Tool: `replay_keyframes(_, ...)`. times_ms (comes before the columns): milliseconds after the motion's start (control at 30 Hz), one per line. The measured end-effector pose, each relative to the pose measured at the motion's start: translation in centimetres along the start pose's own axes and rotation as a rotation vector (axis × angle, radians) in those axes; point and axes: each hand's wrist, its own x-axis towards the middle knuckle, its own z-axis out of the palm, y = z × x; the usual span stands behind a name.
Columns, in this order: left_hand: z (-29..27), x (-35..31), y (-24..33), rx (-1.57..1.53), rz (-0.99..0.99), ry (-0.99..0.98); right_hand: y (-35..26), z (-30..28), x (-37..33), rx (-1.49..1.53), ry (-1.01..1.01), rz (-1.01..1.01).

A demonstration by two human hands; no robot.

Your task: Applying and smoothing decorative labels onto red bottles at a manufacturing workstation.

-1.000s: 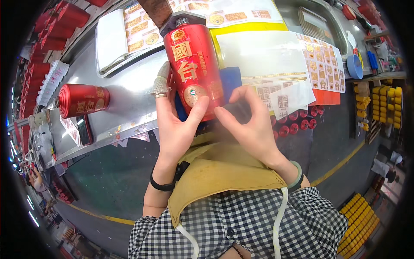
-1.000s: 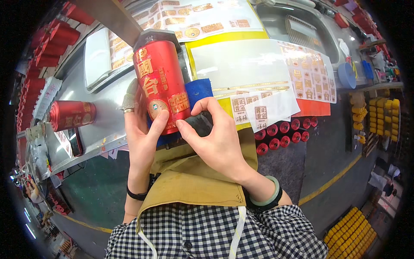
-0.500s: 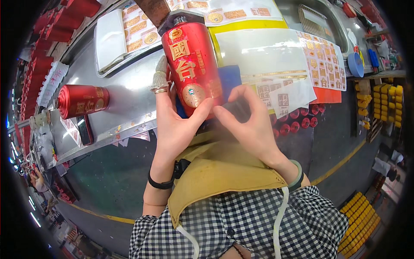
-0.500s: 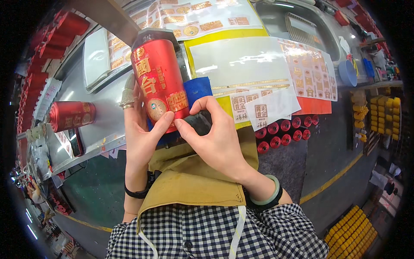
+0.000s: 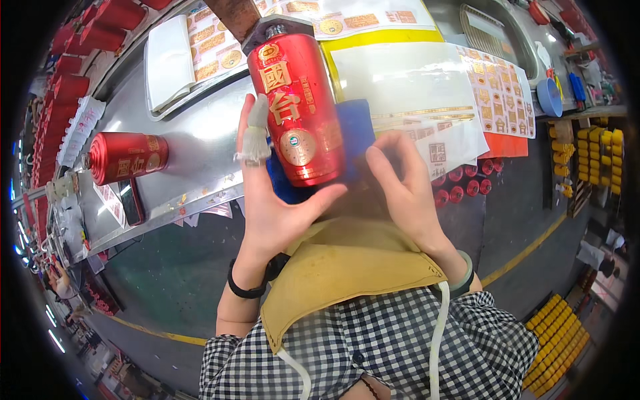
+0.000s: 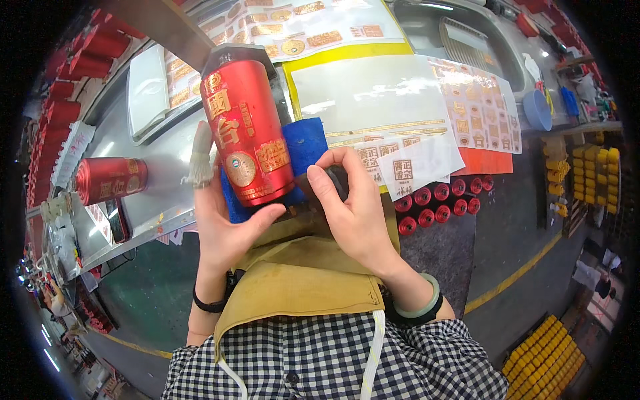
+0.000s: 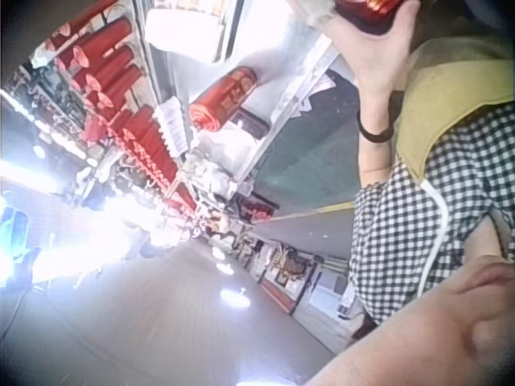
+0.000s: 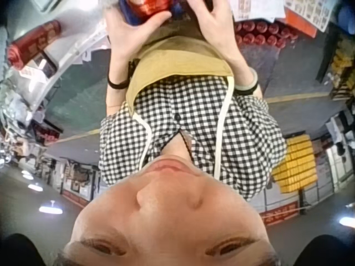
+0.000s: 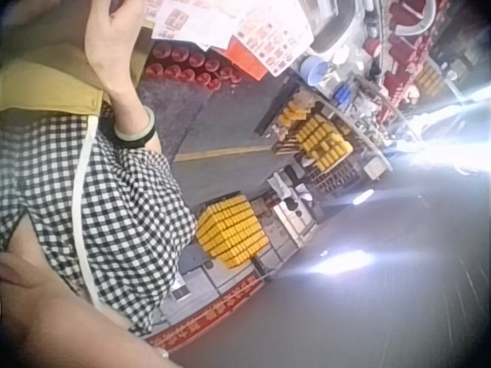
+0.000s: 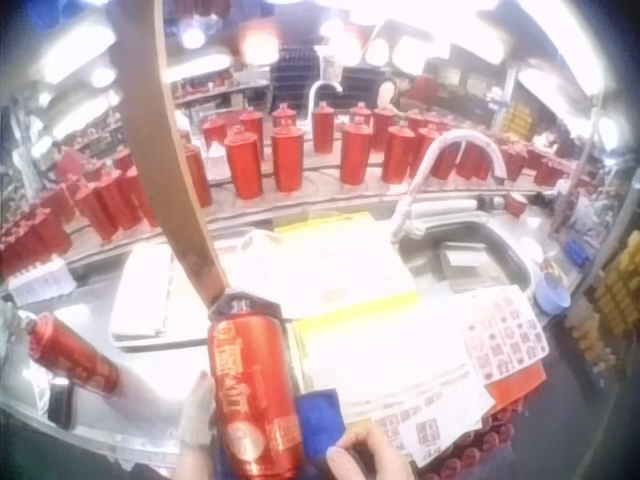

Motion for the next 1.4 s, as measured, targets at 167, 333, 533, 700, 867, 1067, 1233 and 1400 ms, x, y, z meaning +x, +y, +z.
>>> replay_keyframes(167, -0.7, -1.4, -1.6, 0.823, 0.532, 0.078, -0.1, -0.2, 0.3, -0.029, 0.033, -0.092)
replay_keyframes(333, -0.1, -1.4, -2.5, 0.871, 0.644, 0.186, -0.3, -0.4, 0.2, -0.045, 0.012, -0.176)
replay_keyframes(533, -0.2, -2.4, -2.4, 0.87, 0.697, 0.187, -1.2, -0.1, 0.0, -0.05, 0.049, -0.207)
replay_keyframes(700, -0.1, -3.4, -4.3, 0.866, 0.584, 0.358, -2.3, 1.8, -0.7, -0.14, 0.05, -0.358)
replay_keyframes(867, -0.1, -3.5, -4.7, 0.873, 0.585, 0.343, -0.7, 1.3, -0.5, -0.408, 0.129, -0.423)
replay_keyframes(1067, 0.2, -2.6, -3.8, 1.029, 0.72, 0.249, -0.5, -0.1, -0.3, -0.29, 0.136, -0.364)
replay_keyframes(1233, -0.1, -3.4, -4.4, 0.973, 0.705, 0.401, -1.6, 1.0, -0.5, -0.203, 0.14, -0.388)
replay_keyframes(1400, 0.3, -4.1, -4.3, 0.948, 0.622, 0.457, -1.7, 2.4, -0.9, -0.307, 0.064, -0.496)
